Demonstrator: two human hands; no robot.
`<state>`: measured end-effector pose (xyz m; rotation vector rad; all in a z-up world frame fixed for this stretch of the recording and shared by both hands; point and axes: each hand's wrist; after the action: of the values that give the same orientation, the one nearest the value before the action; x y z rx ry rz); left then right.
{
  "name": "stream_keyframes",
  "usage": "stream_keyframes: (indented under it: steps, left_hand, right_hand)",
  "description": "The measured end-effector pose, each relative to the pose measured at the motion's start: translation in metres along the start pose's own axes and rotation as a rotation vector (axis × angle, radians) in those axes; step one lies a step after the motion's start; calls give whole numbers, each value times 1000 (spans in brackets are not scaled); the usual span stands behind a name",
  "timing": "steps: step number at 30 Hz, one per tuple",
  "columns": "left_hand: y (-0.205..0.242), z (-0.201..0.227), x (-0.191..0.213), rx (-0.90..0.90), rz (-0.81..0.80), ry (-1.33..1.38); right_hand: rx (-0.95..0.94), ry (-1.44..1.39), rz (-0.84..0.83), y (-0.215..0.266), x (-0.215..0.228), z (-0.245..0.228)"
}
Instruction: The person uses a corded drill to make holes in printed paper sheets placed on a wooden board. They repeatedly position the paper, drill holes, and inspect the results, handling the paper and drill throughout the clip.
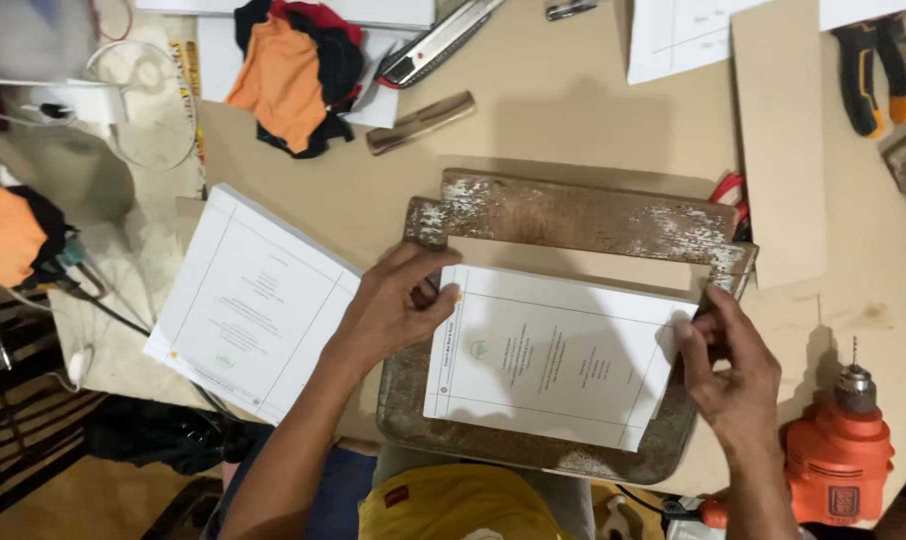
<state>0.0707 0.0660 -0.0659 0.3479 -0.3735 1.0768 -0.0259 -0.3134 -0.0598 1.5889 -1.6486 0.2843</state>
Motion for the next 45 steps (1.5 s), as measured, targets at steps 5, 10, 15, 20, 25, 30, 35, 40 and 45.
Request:
stream_keyframes:
  steps: [5, 10, 15, 20, 25, 30, 35, 40, 45]
  left_hand:
    - [1, 2, 1, 41, -31, 22]
    - [2, 2, 0, -4, -20, -14]
    - [5, -2, -3, 20, -20, -28]
    - [4, -5, -5, -74, 25, 31]
    - [12, -17, -4, -98, 71, -22]
    - [11, -18, -7, -32, 71, 11]
    - [6, -12, -2, -71, 44, -51]
    - [10, -18, -5, -30, 47, 20]
    - [5, -15, -4, -76, 64, -1]
  right_hand:
    - [-43, -33, -43, -12, 10, -10]
    - [-103, -13, -14, -11, 9, -9]
    - [64, 68, 23, -9, 7, -3]
    - [148, 42, 48, -5, 6, 13]
    - [-90, 67, 11, 1, 2, 6]
    - [-124, 85, -2, 3, 6, -9]
    - [-96, 65, -2, 1, 3, 0]
    - [-106, 97, -25, 1, 2, 4]
    - [-87, 35, -27, 1, -2, 28]
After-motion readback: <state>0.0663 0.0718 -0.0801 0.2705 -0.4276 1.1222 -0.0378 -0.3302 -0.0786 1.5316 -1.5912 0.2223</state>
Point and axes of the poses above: each hand's wrist, its own y-axis away from the middle knuckle, its own x-axis out of the back of the hand, z = x × y, and after that the axes turned 10 degrees about -x, right-handed
